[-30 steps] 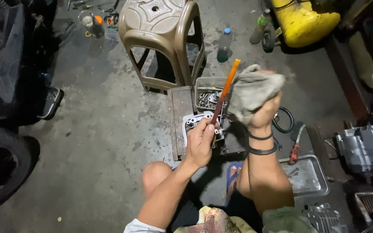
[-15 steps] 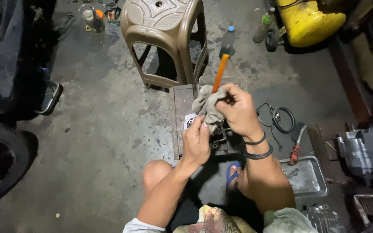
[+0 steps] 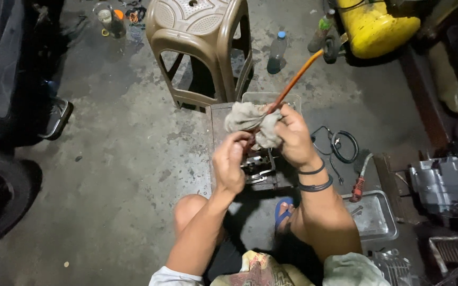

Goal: Cleaning a motorcycle cylinder head with a rag and a thin rod, followed by a detailed inspection of the valves and internal ports.

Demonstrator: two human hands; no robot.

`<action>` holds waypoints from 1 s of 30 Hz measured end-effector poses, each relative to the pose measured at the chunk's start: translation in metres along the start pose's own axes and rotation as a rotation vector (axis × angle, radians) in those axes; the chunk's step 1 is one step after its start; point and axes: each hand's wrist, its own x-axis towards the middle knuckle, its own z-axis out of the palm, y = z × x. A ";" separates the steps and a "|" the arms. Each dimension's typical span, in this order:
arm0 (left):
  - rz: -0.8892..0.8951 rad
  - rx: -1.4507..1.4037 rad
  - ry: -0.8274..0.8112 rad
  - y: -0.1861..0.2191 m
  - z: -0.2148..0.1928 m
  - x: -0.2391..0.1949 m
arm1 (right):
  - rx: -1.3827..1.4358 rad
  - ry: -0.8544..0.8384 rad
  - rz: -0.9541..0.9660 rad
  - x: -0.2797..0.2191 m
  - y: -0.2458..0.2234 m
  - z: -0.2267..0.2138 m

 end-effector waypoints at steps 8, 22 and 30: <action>-0.005 0.127 -0.002 0.010 0.003 0.010 | 0.318 0.050 0.062 -0.006 -0.013 0.010; 0.488 0.375 0.109 -0.014 0.025 -0.013 | 0.035 0.225 -0.180 -0.002 0.012 -0.001; 0.421 0.235 0.117 -0.032 0.029 -0.014 | -0.184 0.224 -0.269 0.001 -0.006 0.009</action>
